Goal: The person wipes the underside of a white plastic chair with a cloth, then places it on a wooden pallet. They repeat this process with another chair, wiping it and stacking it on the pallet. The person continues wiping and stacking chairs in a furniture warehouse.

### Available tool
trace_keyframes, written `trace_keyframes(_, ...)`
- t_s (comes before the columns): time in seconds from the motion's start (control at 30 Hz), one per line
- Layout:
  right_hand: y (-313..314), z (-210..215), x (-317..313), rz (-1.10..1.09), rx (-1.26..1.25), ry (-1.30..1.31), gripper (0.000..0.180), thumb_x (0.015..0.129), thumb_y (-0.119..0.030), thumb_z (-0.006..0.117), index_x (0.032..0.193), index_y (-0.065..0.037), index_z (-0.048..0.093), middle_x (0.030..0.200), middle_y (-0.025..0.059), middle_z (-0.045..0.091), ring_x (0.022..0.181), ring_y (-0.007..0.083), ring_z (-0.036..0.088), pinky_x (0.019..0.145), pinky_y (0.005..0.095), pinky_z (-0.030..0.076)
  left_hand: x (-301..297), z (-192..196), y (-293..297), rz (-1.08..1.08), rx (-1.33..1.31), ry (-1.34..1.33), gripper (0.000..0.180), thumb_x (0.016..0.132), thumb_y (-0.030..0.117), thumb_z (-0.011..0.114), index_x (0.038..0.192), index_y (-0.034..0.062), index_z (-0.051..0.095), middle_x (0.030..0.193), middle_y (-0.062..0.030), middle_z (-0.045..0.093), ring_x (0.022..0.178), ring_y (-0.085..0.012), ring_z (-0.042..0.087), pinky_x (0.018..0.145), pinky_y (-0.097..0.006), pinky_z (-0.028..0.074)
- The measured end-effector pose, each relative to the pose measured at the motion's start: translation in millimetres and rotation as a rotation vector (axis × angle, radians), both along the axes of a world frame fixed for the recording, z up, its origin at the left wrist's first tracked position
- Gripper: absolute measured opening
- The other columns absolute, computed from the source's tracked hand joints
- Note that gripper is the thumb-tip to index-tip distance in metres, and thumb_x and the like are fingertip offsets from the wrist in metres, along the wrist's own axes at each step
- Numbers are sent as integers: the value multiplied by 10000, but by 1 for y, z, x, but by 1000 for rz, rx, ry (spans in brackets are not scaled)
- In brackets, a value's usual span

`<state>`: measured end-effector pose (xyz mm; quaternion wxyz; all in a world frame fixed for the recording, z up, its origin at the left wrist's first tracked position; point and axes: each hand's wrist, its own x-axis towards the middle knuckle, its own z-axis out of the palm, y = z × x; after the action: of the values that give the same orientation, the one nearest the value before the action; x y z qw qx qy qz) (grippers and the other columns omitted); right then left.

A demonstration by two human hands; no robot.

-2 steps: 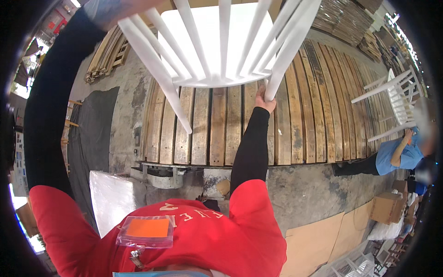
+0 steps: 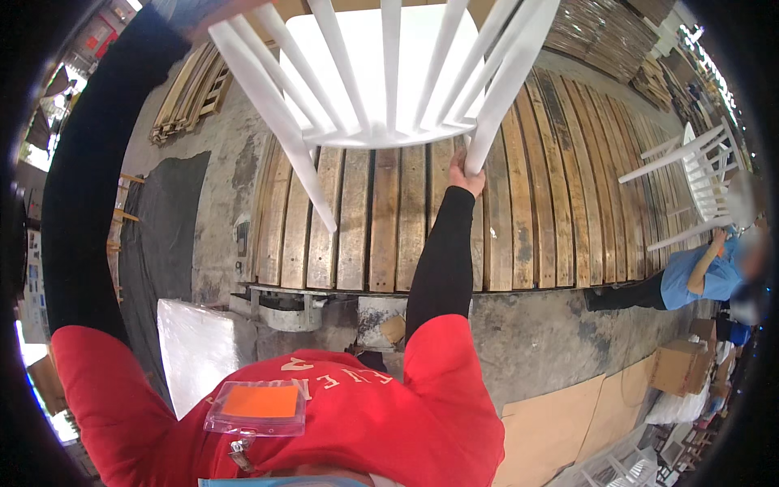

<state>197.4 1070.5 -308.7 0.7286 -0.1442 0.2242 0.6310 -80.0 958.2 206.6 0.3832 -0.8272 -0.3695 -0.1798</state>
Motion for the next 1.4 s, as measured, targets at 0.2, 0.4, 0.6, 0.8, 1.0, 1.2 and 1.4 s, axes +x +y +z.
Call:
trace_keyframes(0.2, 21, -8, -9, 118, 45, -18, 334, 936, -155, 484, 1185, 8, 637, 1087, 215, 648, 1029, 385, 642, 975, 565, 518, -37, -8, 3, -142, -17, -67, 462, 875, 465, 712, 1061, 47, 642, 761, -170, 685, 672, -351, 694, 611, -450, 531)
trace_keyframes(0.4, -12, 8, -18, 276, 24, -41, 501, 975, -371, 460, 1300, 7, 509, 1326, 167, 586, 1249, 353, 574, 1088, 577, 421, -33, -24, -18, -186, 381, -176, 532, 867, 410, 714, 1180, -11, 626, 919, -176, 683, 811, -327, 690, 720, -445, 544)
trace_keyframes(0.6, -183, -34, -56, 694, -74, -861, 610, 1014, -422, 507, 1516, -96, 384, 1527, 136, 429, 1383, 327, 464, 1149, 507, 385, -48, -175, -209, -54, -275, -404, 629, 795, 210, 689, 1373, 3, 548, 1387, -260, 537, 1262, -396, 552, 1068, -545, 427)
trace_keyframes(0.8, -343, -76, -98, 1069, 39, -1495, 343, 1010, -360, 532, 830, -70, 569, 684, 78, 590, 568, 208, 600, 506, 331, 503, -55, -394, -571, 516, -1240, -639, 184, 829, 247, 626, 761, 76, 626, 774, -160, 682, 760, -362, 687, 664, -466, 548)
trace_keyframes(1.0, -322, -19, -173, 1176, 385, -1798, 415, 1033, -396, 483, 756, -86, 483, 647, 94, 513, 498, 213, 543, 446, 371, 470, 99, -402, -862, 1061, -1306, -1223, 298, 902, 326, 579, 834, 60, 693, 798, -193, 673, 795, -409, 663, 691, -474, 529)
trace_keyframes(1.2, -472, -25, -272, 1498, 566, -1974, 541, 954, -475, 553, 1054, 51, 636, 747, 118, 597, 557, 298, 548, 491, 421, 504, 244, -442, -947, 1420, -896, -1939, 385, 909, 405, 572, 890, 53, 728, 891, -213, 705, 810, -434, 659, 727, -502, 516)
trace_keyframes(1.4, -791, -53, -257, 798, 3740, -1631, 239, 755, -214, 747, 970, -110, 731, 1001, 152, 747, 1005, 328, 719, 828, 443, 571, 352, -446, -992, 2054, -450, -2320, 301, 849, 367, 635, 879, 89, 746, 812, -175, 711, 752, -346, 704, 664, -465, 547)
